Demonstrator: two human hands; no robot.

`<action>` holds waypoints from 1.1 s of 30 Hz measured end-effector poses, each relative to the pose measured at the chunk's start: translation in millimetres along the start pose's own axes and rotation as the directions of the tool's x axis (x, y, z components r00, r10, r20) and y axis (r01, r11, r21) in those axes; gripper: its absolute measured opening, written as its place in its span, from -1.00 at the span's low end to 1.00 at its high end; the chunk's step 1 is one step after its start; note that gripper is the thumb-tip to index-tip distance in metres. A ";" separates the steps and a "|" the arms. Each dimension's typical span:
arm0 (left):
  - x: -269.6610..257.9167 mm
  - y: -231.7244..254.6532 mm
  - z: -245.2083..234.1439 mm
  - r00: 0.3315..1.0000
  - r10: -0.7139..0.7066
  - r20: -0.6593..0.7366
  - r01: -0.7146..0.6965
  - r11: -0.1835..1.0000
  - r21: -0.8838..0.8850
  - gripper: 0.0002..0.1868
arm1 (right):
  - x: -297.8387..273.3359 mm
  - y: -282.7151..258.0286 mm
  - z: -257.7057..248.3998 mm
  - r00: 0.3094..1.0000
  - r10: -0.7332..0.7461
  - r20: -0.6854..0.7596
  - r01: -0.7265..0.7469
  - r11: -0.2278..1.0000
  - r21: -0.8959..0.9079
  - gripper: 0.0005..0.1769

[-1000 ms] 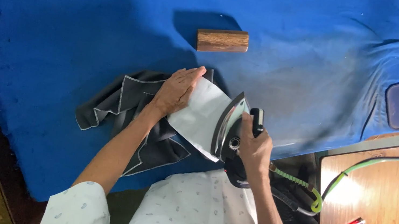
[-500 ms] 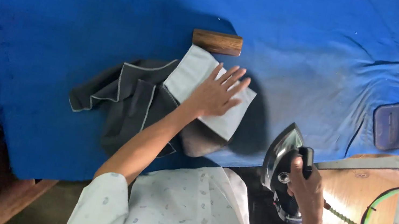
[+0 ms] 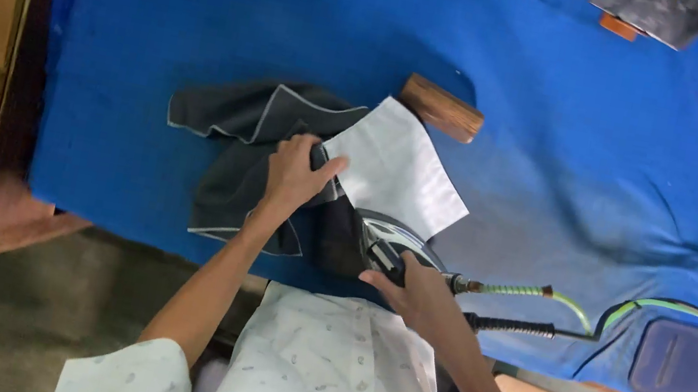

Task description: The person irons a dark gray fabric piece on a blue-covered worktable using a steam iron and a white protective cloth. They repeatedly reposition the fabric and the cloth, using a wooden block to press seams while ironing different sections.

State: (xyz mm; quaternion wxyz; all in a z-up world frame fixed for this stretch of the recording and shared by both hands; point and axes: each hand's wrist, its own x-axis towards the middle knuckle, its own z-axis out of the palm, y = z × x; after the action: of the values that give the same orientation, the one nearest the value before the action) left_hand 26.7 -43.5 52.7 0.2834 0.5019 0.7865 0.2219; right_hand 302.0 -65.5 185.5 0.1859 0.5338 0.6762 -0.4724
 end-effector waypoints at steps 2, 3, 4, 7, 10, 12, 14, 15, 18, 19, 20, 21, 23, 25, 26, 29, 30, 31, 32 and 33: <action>14.6 -26.5 27.9 0.996 0.090 0.019 -0.091 0.993 0.071 -0.37 | -0.3 -7.9 2.7 0.990 -0.130 0.049 0.138 0.945 -0.296 -0.45; 18.0 -25.7 27.4 0.997 0.075 0.016 -0.076 0.995 0.071 -0.37 | 5.1 -11.0 6.3 0.989 -0.134 0.062 0.146 0.943 -0.301 -0.45; 21.3 -24.5 27.0 0.998 0.061 0.005 -0.061 0.997 -0.040 -0.45 | 10.1 -13.7 9.6 0.994 -0.104 0.031 0.108 0.966 -0.236 -0.40; 22.1 -15.1 25.6 1.000 0.020 -0.024 -0.025 0.978 -0.206 -0.57 | 25.2 -18.3 12.7 0.998 -0.018 -0.054 0.014 0.997 -0.069 -0.27; 22.6 -14.0 27.1 0.999 -0.010 -0.052 -0.004 0.963 -0.269 -0.61 | 30.7 -19.7 11.4 0.997 -0.034 -0.063 0.030 0.997 -0.070 -0.26; 21.5 -16.6 29.4 0.998 -0.016 -0.059 -0.001 0.960 -0.279 -0.62 | 22.5 -20.0 9.4 0.995 -0.103 -0.015 0.099 0.980 -0.170 -0.33; 24.9 -18.4 28.0 0.999 -0.009 -0.033 0.000 0.963 -0.271 -0.62 | 11.5 -22.9 2.4 0.999 -0.008 -0.047 0.008 1.000 -0.002 -0.32; 26.8 -19.7 27.6 0.999 -0.009 -0.040 -0.002 0.963 -0.269 -0.62 | 13.7 -26.8 -0.7 0.999 -0.015 -0.049 0.015 1.000 -0.004 -0.32; 27.2 -20.8 28.1 0.999 -0.038 -0.009 0.034 0.960 -0.279 -0.61 | 18.5 -33.4 -5.3 0.998 -0.007 -0.055 0.008 1.000 0.014 -0.29; 26.6 -18.5 25.9 0.999 -0.036 -0.013 0.031 0.955 -0.296 -0.62 | 18.9 -34.8 -3.9 0.998 0.010 -0.061 -0.008 0.999 0.037 -0.27; 25.8 -15.7 24.0 0.999 -0.034 -0.017 0.027 0.949 -0.313 -0.63 | 19.2 -35.7 -2.8 0.997 0.027 -0.067 -0.023 0.998 0.059 -0.25; 24.4 -15.4 24.3 0.999 -0.031 -0.008 0.027 0.950 -0.312 -0.63 | 17.9 -35.2 -2.0 0.997 0.034 -0.066 -0.030 0.997 0.065 -0.25; 25.4 -13.4 21.9 0.999 -0.044 -0.017 0.037 0.946 -0.322 -0.62 | 17.0 -36.2 -3.7 0.999 0.014 -0.038 -0.012 0.999 0.050 -0.34; 23.8 -9.5 22.2 0.999 -0.035 -0.029 0.024 0.947 -0.319 -0.64 | 5.2 -23.2 -2.1 0.999 0.038 -0.024 -0.037 0.998 0.054 -0.33; 22.7 -8.8 20.6 0.999 -0.031 -0.040 0.017 0.949 -0.316 -0.66 | -0.3 -18.1 -1.1 0.998 0.062 -0.005 -0.062 0.996 0.057 -0.31; 22.2 -3.4 14.6 1.000 -0.018 0.023 0.021 0.988 -0.152 -0.70 | -7.8 -16.6 -7.2 0.951 0.257 0.174 -0.265 0.964 0.027 -0.29; 24.0 -5.0 15.4 1.000 -0.016 0.019 0.019 0.988 -0.154 -0.70 | -2.8 -15.4 -5.5 0.952 0.255 0.171 -0.263 0.964 0.026 -0.29; 24.5 -7.3 16.8 1.000 -0.004 0.020 0.007 0.988 -0.153 -0.67 | 0.8 -14.4 -1.8 0.975 0.184 0.123 -0.190 0.981 0.039 -0.32; 25.2 -9.6 19.0 1.000 0.009 0.021 -0.005 0.988 -0.153 -0.65 | 5.0 -12.5 2.0 0.991 0.111 0.074 -0.115 0.992 0.048 -0.30; 26.5 -14.9 21.8 0.999 0.013 0.032 -0.008 0.988 -0.152 -0.65 | 8.4 -20.7 0.6 0.990 0.119 0.074 -0.123 0.991 0.055 -0.30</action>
State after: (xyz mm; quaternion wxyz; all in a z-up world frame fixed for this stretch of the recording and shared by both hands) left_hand 22.5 -23.8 21.2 0.3325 0.4864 0.7599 0.2746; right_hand 280.2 -61.1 188.0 0.2221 0.5622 0.6211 -0.4989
